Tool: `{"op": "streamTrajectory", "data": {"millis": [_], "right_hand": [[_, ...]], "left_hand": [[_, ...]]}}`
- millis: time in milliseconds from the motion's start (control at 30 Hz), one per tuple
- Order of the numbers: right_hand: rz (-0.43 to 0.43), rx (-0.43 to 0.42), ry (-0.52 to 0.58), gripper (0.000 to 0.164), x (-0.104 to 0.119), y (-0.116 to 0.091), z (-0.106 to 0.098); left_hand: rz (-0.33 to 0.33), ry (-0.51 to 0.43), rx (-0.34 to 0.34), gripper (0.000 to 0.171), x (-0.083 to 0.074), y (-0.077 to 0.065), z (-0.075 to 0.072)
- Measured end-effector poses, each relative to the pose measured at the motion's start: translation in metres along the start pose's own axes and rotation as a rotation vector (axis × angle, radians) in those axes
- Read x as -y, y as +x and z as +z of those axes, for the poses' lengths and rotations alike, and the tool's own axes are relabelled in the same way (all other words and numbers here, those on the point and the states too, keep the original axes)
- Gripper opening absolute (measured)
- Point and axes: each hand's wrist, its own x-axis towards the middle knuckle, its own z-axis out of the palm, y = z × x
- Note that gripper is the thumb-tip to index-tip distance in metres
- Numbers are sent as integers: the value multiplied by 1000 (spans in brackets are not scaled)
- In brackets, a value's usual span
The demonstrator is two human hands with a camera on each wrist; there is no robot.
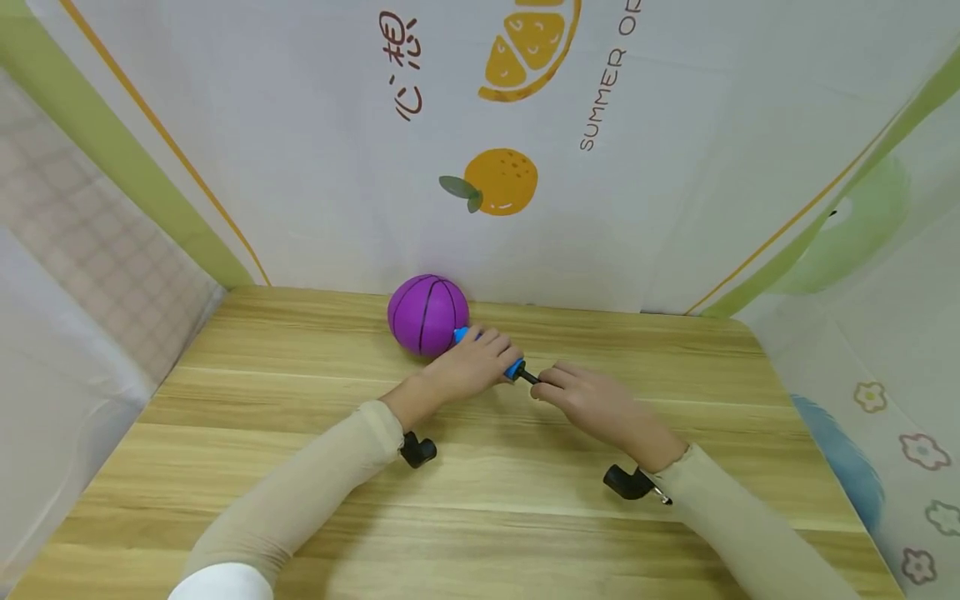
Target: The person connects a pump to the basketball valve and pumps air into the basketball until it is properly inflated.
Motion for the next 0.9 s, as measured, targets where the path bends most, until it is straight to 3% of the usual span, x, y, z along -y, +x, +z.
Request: {"op": "streamTrajectory", "data": {"millis": [333,533,633,800,900], "right_hand": [[0,-27,7,23,-3,11,8],[-21,-36,28,23,1,-12,-6],[-33,-45,34,7,5,-29,-17],[-47,-73,31,48,10,-44,-30],[-38,-56,39,44,10,-44,-30]], "left_hand": [[21,-9,-44,27,5,-3,-5],[29,-24,-66,27,9,-5,-5],[29,-32,-70,27,11,-5,-4],[22,-23,-65,27,11,-4,-5],[18,-6,-49,29,8,-4,-5]]}}
